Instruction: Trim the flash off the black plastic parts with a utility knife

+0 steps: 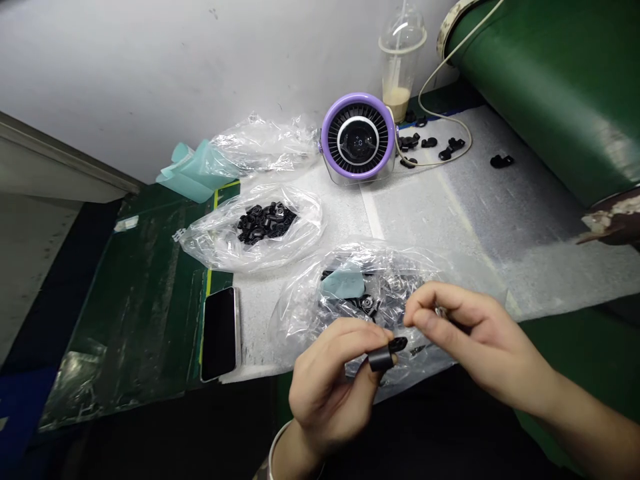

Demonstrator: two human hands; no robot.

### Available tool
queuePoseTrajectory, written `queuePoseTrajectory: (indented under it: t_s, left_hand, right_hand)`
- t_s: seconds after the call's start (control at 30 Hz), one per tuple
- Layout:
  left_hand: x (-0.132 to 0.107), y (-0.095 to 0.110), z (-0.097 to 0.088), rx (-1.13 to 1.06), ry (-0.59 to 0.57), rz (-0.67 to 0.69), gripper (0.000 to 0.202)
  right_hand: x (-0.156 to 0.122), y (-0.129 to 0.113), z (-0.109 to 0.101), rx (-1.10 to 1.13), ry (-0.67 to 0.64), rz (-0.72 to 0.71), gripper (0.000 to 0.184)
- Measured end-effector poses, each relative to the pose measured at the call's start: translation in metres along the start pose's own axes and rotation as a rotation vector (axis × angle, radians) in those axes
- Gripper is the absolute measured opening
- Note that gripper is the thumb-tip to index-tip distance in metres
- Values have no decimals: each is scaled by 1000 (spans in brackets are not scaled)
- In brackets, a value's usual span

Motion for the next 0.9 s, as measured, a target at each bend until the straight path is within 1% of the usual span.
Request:
queuePoseTrajectory:
  t_s: [0.07,0.13,0.2,0.3,0.4,0.5,0.6,0.7,0.77,0.83,0.9]
  left_hand:
    - [3,-1,1,5,-7,-1,14]
    - [5,-2,2,9,-17,-7,11]
    - [6,-3,3,-2,-25,-22,11]
    - [4,-3,2,-29,-48,-33,17]
    - [2,-2,2,-56,-92,-37,23]
    - [2,-1,0,-79,-112,-28,28]
    - [1,-2,-1,-92,-105,-36,30]
    - [-1,-4,-3,-121,-60,-100,31]
    - [-2,-6,-3,-149,-42,-148,32]
    - [-1,-5,-2,-145,-45,-144,30]
    - [1,-1,0,-83,-54,-82,26]
  right_hand:
    - [-4,1,2,-74,-21,6,8]
    - [-6,1,5,-115,-39,0,4]
    - [-6,1,6,-151,-23,-29,7]
    - [-5,2,8,-187,2,-53,14]
    - [-5,2,7,-209,31,-72,14]
    - [-8,0,5,-264,79,-155,9]
    - [-12,-2,4,-328,124,-268,4]
    - [-14,-6,4,-388,149,-384,12]
    - [-16,-7,5,-415,166,-437,16]
    - [-16,-7,5,-416,173,-430,16]
    - [-15,-6,5,-397,160,-360,11]
Point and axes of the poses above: each hand's wrist, its own x-axis towards the middle knuckle, its own z-axis out of the palm, y = z × x, the point moved 6 cm from there along x, towards the middle knuckle, and after that the axes turned 12 degrees about z, right-handed, at the moved point
